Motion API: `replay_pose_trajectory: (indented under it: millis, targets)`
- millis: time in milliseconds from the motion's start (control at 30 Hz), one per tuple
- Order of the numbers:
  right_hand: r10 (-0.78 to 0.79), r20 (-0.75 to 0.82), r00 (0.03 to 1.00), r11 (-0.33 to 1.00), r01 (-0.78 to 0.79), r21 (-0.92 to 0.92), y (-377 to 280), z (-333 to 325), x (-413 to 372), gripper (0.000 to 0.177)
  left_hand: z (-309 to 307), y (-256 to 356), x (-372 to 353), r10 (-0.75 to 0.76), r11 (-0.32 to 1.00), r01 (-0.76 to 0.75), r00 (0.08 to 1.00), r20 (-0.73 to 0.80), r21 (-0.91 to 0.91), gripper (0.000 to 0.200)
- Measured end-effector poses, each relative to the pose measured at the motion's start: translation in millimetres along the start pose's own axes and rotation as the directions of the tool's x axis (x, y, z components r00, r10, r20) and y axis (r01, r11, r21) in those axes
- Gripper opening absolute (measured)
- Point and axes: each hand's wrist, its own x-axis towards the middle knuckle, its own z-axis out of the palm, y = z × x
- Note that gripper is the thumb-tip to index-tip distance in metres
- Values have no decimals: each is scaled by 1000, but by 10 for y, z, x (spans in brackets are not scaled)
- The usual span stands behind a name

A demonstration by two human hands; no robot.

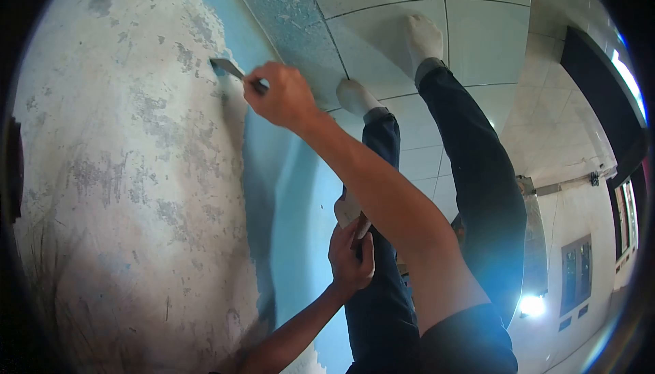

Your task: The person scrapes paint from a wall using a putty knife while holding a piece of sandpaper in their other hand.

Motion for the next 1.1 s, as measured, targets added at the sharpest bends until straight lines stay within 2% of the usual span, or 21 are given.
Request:
replay_pose_trajectory:
  millis: [33, 67, 167, 200, 300, 500, 533, 633, 833, 1033, 1100]
  targets:
    - [35, 20, 999, 999, -35, 11, -30, -17, 72, 9, 15, -10, 17, -8, 1000, 8, 1000, -11, -12, 33]
    - [-20, -19, 1000, 1000, 21, 10, -1, -11, 42, 9, 26, -24, 18, 9, 1000, -9, 1000, -21, -4, 33]
    - [-30, 54, 998, 999, 31, -14, -85, -108, -288, 11, 12, -27, 29, 39, 999, -39, 998, -44, 5, 33]
    - [109, 170, 980, 993, -113, 16, -172, -165, -333, 13, 2, -7, 34, 30, 1000, -30, 999, -38, -6, 33]
    - [30, 102, 994, 999, -29, -14, -105, -142, -111, 13, -23, -26, 85, 21, 1000, -21, 1000, -7, 17, 33]
    - [74, 91, 993, 997, -70, -39, -189, -81, -298, 14, -18, 41, 68, 51, 999, -51, 999, -5, 8, 33]
    - [10, 51, 999, 999, -9, -33, -161, -56, -259, 14, -39, 58, 73, 50, 999, -50, 999, -4, 2, 33]
    - [64, 90, 994, 998, -61, -27, -119, -98, -96, 14, 13, -25, 38, 10, 1000, -10, 1000, 12, -28, 33]
    - [43, 106, 993, 999, -41, -22, -235, -118, -267, 15, -14, 11, 49, 45, 999, -45, 999, -7, 19, 33]
    - [45, 26, 999, 996, -43, -78, -221, -24, 1, 13, 7, -19, 32, 95, 994, -94, 995, -16, 49, 33]
    - [27, 96, 995, 996, -19, -83, -256, -134, -215, 13, -6, -12, 40, 51, 998, -51, 999, 7, 28, 33]
